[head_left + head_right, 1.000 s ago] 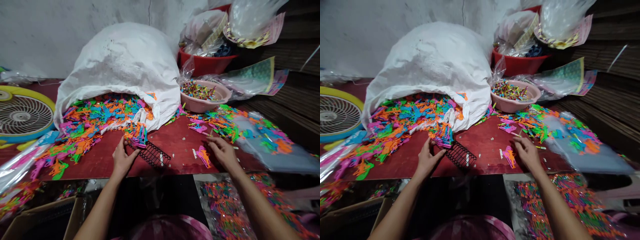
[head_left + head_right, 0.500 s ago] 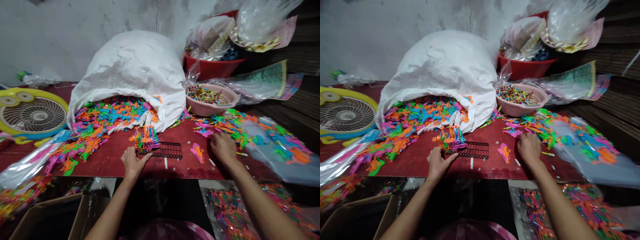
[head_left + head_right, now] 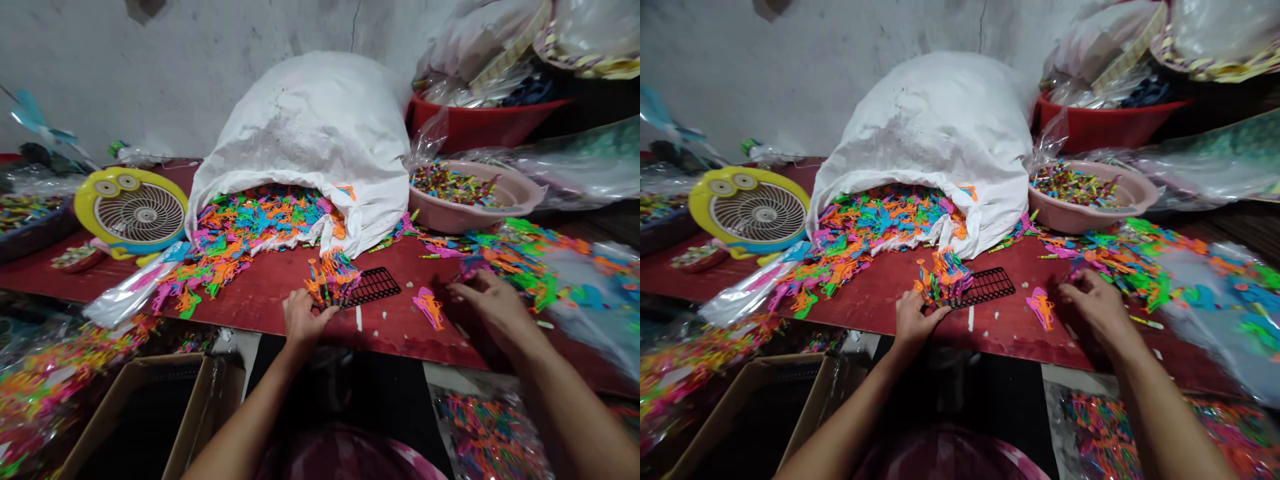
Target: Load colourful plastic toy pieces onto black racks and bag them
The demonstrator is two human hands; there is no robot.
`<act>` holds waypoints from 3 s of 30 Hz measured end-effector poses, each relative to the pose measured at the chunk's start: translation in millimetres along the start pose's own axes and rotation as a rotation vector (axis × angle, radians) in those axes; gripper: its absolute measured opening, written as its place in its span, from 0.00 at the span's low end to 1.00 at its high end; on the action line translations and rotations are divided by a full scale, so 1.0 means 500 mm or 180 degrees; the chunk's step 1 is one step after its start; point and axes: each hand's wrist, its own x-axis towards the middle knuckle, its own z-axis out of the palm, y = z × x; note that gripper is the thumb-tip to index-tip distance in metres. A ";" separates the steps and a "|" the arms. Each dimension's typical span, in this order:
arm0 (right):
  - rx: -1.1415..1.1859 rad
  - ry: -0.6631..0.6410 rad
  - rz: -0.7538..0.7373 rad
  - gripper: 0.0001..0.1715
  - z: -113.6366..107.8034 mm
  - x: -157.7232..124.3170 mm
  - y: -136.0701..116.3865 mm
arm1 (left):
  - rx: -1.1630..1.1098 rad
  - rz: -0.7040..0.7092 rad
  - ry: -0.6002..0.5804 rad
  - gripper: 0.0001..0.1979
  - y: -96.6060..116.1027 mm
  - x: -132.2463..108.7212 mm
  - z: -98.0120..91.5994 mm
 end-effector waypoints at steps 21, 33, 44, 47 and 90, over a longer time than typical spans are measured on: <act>-0.0237 -0.0631 -0.0974 0.23 0.262 -0.138 -0.047 | -0.0907 0.0089 0.0553 0.11 0.000 -0.032 -0.016; -0.0345 -0.0652 -0.1398 0.17 0.280 -0.134 -0.045 | 0.0130 0.1689 0.0237 0.22 0.143 0.075 -0.134; -0.0305 -0.0691 -0.1281 0.19 0.274 -0.129 -0.033 | 0.0135 0.1400 0.0356 0.10 0.149 0.079 -0.095; -0.0252 -0.0671 -0.1192 0.21 0.268 -0.133 -0.041 | 0.0176 0.1381 0.0327 0.09 0.151 0.081 -0.093; -0.1407 -0.1919 -0.1126 0.15 0.264 -0.110 -0.134 | 0.0272 0.1849 -0.0510 0.15 0.166 0.111 -0.134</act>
